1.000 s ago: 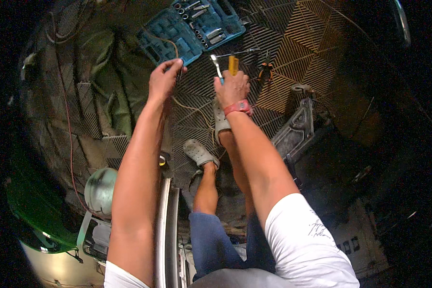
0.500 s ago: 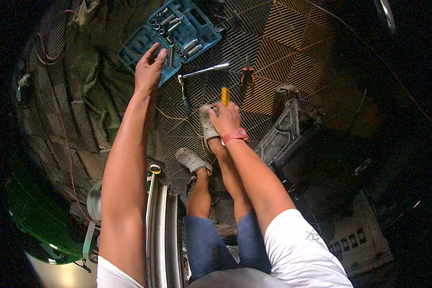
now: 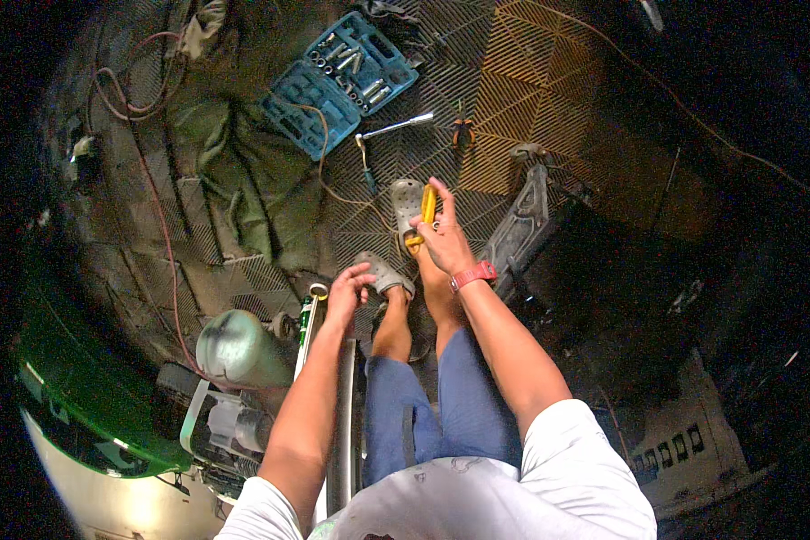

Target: The person prepares a pneumatic air blow gun by attaching a socket, then walks to a white car with its hood open. They use the air blow gun to clean dust and debris from the engine bay, moving the nozzle across various components.

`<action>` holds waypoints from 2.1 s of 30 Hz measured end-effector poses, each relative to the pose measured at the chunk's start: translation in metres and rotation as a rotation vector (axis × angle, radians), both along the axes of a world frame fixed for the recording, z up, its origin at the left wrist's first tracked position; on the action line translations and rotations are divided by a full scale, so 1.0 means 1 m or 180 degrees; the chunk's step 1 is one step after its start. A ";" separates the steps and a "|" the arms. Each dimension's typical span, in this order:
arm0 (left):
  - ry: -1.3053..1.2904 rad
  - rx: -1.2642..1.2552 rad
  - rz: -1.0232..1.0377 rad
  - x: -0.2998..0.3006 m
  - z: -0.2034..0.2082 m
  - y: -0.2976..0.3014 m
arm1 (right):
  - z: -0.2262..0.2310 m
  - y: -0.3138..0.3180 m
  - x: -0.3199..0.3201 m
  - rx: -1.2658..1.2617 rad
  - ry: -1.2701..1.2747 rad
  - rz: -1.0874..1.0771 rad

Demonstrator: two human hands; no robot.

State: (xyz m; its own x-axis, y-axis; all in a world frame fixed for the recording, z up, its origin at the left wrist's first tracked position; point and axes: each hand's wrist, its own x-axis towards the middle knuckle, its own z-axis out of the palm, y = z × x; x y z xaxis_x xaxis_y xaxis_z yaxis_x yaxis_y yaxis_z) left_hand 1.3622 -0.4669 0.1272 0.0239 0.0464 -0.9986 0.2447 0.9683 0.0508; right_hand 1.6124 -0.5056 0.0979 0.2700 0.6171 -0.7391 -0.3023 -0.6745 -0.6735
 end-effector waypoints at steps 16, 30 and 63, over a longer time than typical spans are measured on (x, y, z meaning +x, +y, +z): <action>0.0132 0.3278 -0.3311 0.004 0.330 0.078 | 0.298 0.091 -0.047 0.0046 0.2897 -0.0071; -0.1648 0.2301 0.3486 -0.181 0.468 0.119 | 0.522 0.271 -0.161 0.1127 0.3508 0.1422; 0.0938 0.3640 0.3302 -0.771 0.556 0.385 | 0.584 0.713 -0.920 0.1629 0.1146 0.4643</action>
